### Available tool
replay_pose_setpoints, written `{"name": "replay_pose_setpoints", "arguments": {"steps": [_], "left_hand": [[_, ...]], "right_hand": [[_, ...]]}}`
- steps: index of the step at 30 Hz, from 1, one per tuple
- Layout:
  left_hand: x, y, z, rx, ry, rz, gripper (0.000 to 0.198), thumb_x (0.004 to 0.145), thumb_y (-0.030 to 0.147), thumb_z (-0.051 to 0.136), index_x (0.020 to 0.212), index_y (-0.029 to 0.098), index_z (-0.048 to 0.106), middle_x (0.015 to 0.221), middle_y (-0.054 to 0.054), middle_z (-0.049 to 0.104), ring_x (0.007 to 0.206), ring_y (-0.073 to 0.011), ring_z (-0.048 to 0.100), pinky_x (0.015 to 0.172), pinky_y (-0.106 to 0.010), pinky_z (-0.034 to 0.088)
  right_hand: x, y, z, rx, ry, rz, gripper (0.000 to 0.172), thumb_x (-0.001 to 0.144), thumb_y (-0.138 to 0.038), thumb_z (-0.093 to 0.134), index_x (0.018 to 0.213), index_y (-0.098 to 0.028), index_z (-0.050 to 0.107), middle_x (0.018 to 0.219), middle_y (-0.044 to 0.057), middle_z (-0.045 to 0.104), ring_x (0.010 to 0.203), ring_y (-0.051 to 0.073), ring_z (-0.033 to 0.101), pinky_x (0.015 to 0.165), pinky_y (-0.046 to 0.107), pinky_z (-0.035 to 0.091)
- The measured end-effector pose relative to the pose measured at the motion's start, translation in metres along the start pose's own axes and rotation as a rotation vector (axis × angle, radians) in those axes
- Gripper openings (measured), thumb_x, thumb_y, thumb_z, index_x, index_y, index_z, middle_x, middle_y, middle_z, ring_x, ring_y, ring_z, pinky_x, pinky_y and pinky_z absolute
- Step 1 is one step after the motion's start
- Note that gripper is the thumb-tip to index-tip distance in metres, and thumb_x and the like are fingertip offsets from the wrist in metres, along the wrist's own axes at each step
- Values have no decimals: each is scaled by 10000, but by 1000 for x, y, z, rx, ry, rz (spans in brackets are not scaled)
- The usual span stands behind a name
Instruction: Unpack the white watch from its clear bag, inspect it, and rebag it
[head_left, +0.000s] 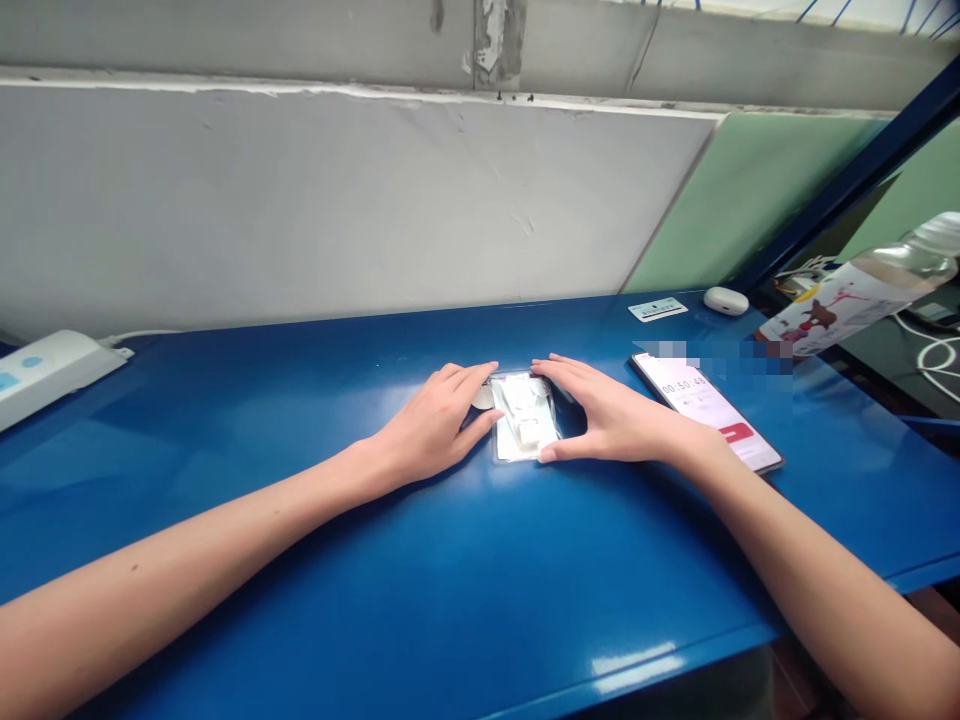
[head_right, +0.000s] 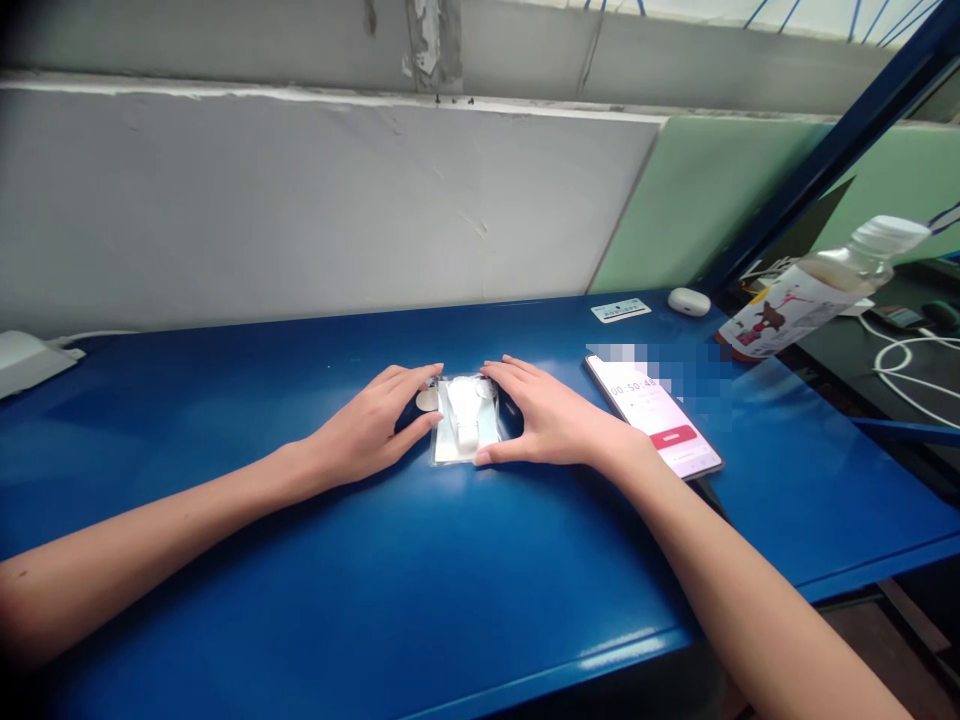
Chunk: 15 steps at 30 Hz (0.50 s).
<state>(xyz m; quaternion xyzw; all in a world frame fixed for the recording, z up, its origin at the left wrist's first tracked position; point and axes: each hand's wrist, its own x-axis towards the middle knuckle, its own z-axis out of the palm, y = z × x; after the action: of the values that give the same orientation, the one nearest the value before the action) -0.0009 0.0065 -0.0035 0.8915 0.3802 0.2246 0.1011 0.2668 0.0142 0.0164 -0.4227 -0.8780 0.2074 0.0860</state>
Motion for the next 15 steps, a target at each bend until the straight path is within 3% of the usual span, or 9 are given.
{"name": "replay_pose_setpoints", "arguments": {"steps": [8, 15], "left_hand": [[0, -1, 1, 22, 33, 50, 379, 1006, 209, 422, 1362, 110, 505, 1351, -168, 608, 1149, -294, 580, 979, -489, 496], [0, -1, 1, 55, 61, 64, 348, 981, 239, 497, 1308, 137, 558, 1327, -155, 627, 1136, -295, 610, 965, -483, 512]], "right_hand": [[-1, 0, -1, 21, 5, -1, 1092, 706, -743, 686, 1546, -140, 336, 1600, 184, 353, 1499, 384, 254, 1191, 560, 310], [0, 0, -2, 29, 2, -10, 1086, 698, -733, 701, 1549, -165, 339, 1603, 164, 355, 1504, 387, 238, 1187, 574, 310]]}}
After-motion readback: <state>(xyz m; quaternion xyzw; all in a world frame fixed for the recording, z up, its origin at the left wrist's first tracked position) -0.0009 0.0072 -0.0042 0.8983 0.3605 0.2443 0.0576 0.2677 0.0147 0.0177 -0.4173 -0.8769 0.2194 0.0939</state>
